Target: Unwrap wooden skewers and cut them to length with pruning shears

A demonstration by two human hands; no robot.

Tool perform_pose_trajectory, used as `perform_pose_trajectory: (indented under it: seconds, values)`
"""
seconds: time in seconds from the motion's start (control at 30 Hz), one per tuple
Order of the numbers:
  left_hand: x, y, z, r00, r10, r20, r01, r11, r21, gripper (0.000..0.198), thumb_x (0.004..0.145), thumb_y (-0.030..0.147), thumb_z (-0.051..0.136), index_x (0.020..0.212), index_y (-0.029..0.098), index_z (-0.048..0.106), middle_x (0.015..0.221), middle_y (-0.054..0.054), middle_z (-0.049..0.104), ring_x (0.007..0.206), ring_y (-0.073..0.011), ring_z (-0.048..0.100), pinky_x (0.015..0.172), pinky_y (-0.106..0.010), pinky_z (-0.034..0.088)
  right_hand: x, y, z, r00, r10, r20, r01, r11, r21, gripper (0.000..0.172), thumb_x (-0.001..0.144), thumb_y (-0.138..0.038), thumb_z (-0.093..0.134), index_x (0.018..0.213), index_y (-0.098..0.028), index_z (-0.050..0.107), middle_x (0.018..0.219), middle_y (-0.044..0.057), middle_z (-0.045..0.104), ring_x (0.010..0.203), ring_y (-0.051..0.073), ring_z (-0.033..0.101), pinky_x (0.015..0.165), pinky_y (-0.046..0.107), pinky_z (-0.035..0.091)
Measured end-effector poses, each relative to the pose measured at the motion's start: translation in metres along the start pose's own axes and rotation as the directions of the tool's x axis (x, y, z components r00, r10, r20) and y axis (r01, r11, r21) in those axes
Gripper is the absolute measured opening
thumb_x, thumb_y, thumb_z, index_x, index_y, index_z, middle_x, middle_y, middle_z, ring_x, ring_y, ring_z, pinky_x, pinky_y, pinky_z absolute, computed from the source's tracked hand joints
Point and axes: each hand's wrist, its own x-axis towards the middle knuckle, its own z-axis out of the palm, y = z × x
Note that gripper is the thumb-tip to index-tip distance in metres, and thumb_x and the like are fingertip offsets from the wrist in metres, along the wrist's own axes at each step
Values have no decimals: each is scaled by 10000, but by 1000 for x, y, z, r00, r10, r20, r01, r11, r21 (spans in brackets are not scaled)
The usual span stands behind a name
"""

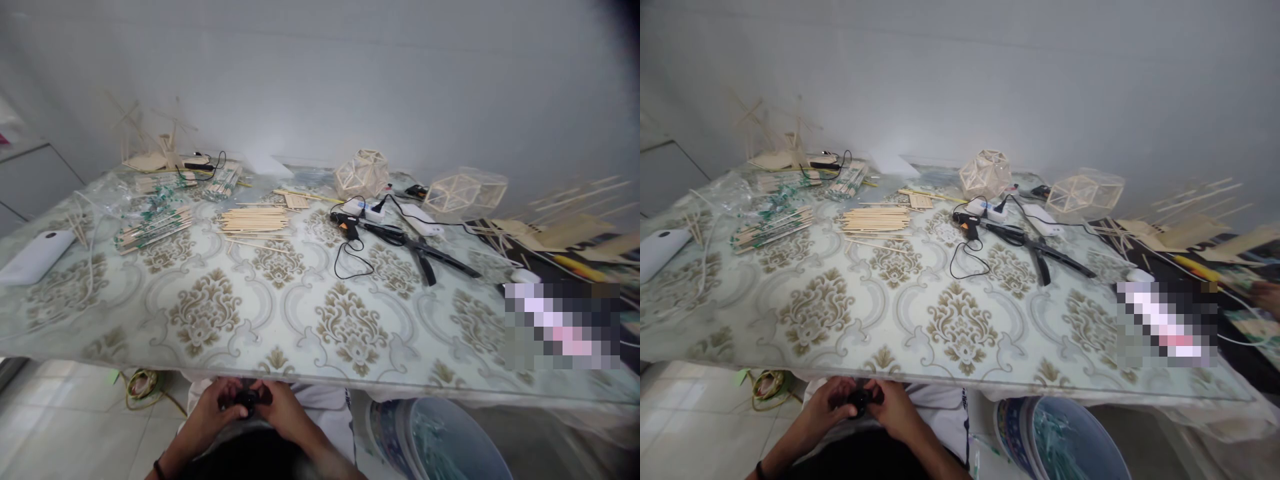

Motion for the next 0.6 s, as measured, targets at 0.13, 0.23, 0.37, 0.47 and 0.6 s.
perform_pose_trajectory:
  seconds: [0.13, 0.23, 0.37, 0.47, 0.6]
  values:
    - [-2, 14, -4, 996, 86, 2, -85, 983, 164, 226, 847, 399, 746, 999, 250, 819, 945, -69, 784, 887, -246, 690, 829, -333, 546, -1, -7, 0, 1000, -4, 11, 4, 1000, 20, 223, 721, -114, 680, 928, -193, 706, 841, 8, 714, 787, 193, 627, 747, 289, 458]
    - [-3, 21, -3, 979, 196, 54, -203, 946, 253, 174, 858, 310, 740, 996, 300, 846, 1063, -73, 799, 1005, -264, 717, 938, -352, 559, -3, -12, -2, 1000, -6, 23, 5, 999, 39, 227, 717, -107, 698, 926, -194, 699, 838, 1, 711, 779, 185, 626, 742, 280, 456]
    - [-2, 26, 0, 959, 258, 117, -283, 898, 338, 216, 868, 199, 692, 971, 298, 855, 987, -68, 802, 918, -241, 745, 862, -314, 592, -5, -13, -3, 1000, -6, 23, 4, 999, 52, 191, 715, -106, 703, 886, -193, 701, 784, -9, 696, 745, 179, 617, 711, 269, 445]
    - [1, 34, 0, 957, 249, 146, -285, 899, 333, 202, 845, 180, 699, 894, 289, 861, 963, -59, 811, 901, -237, 753, 833, -288, 591, -5, -13, -3, 1000, -5, 9, 5, 998, 64, 194, 691, -89, 697, 860, -185, 700, 758, -12, 687, 723, 175, 611, 696, 267, 432]
    - [4, 51, -6, 974, 186, 129, -215, 941, 262, 176, 802, 195, 727, 860, 287, 865, 931, -48, 828, 897, -248, 758, 833, -292, 586, -5, -17, -4, 1000, -3, -1, 3, 996, 94, 176, 698, -136, 747, 864, -180, 708, 780, -9, 691, 736, 175, 616, 697, 266, 431]
